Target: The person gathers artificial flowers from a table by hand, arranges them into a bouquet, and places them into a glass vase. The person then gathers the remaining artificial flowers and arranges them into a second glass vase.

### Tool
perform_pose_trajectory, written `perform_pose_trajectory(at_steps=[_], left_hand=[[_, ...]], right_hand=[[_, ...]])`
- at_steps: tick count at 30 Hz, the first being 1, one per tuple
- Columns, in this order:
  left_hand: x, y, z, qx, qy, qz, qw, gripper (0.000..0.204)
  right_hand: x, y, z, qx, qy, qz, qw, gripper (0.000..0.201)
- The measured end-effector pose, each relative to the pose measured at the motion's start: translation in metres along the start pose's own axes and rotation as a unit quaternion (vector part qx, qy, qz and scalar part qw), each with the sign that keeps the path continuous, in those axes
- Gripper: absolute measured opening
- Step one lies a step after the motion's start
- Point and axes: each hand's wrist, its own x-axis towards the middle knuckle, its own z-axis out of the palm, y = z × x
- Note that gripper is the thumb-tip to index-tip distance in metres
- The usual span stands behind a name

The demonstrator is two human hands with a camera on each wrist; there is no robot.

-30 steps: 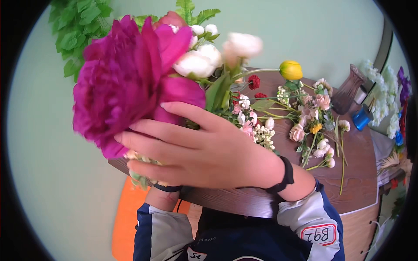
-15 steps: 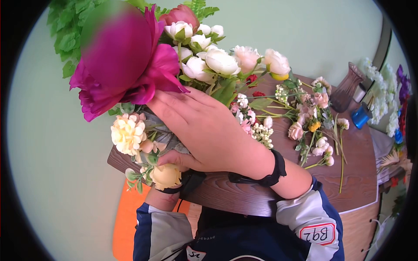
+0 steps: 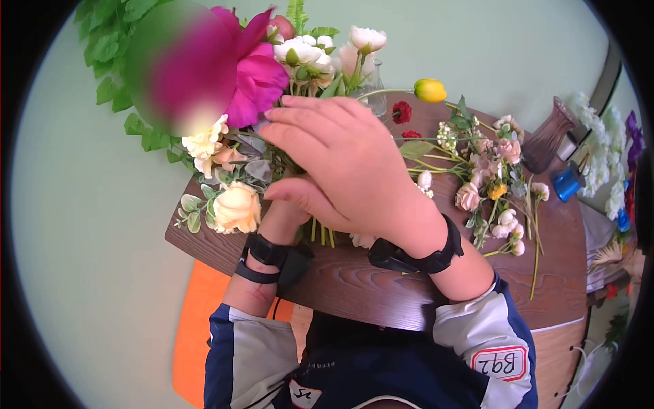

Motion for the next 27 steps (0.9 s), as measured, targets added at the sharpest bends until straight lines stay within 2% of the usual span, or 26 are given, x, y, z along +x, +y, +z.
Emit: perform_pose_trajectory(at_steps=[2,8,14,16,17,19,20,22,26,27], left_hand=[[0.008,-0.001,0.007,-0.001,0.005,-0.001,1.000,0.031],[0.007,0.001,0.004,-0.001,0.012,0.003,1.000,0.031],[-0.003,0.000,0.002,-0.002,0.020,0.016,1.000,0.031],[-0.005,0.000,0.001,-0.002,0.023,0.018,1.000,0.031],[-0.008,0.001,-0.002,-0.001,0.024,0.019,1.000,0.031],[-0.009,0.001,-0.004,0.000,0.028,0.020,0.999,0.031],[-0.011,0.001,-0.006,0.002,0.028,0.020,0.999,0.031],[-0.008,0.001,-0.002,0.008,0.027,0.018,0.999,0.031],[-0.011,0.004,-0.001,0.017,0.015,0.021,1.000,0.031],[-0.012,0.003,0.000,0.018,0.013,0.021,1.000,0.031]], right_hand=[[-0.001,-0.001,-0.002,0.004,0.000,0.014,1.000,0.041],[0.002,-0.003,0.004,0.000,0.041,-0.015,0.999,0.039],[-0.003,0.003,0.007,-0.057,-0.035,0.027,0.997,0.040],[-0.003,0.004,0.002,-0.043,-0.097,0.039,0.994,0.042],[-0.003,0.005,0.001,-0.042,-0.098,0.040,0.994,0.042],[-0.004,0.006,-0.001,0.015,-0.146,0.031,0.989,0.046],[-0.005,0.007,0.001,0.016,-0.145,0.033,0.989,0.046],[-0.006,0.008,0.006,0.024,-0.051,0.007,0.998,0.049],[0.000,0.004,0.001,0.013,-0.057,0.019,0.998,0.050],[0.003,0.002,-0.002,0.000,-0.027,0.003,1.000,0.047]])
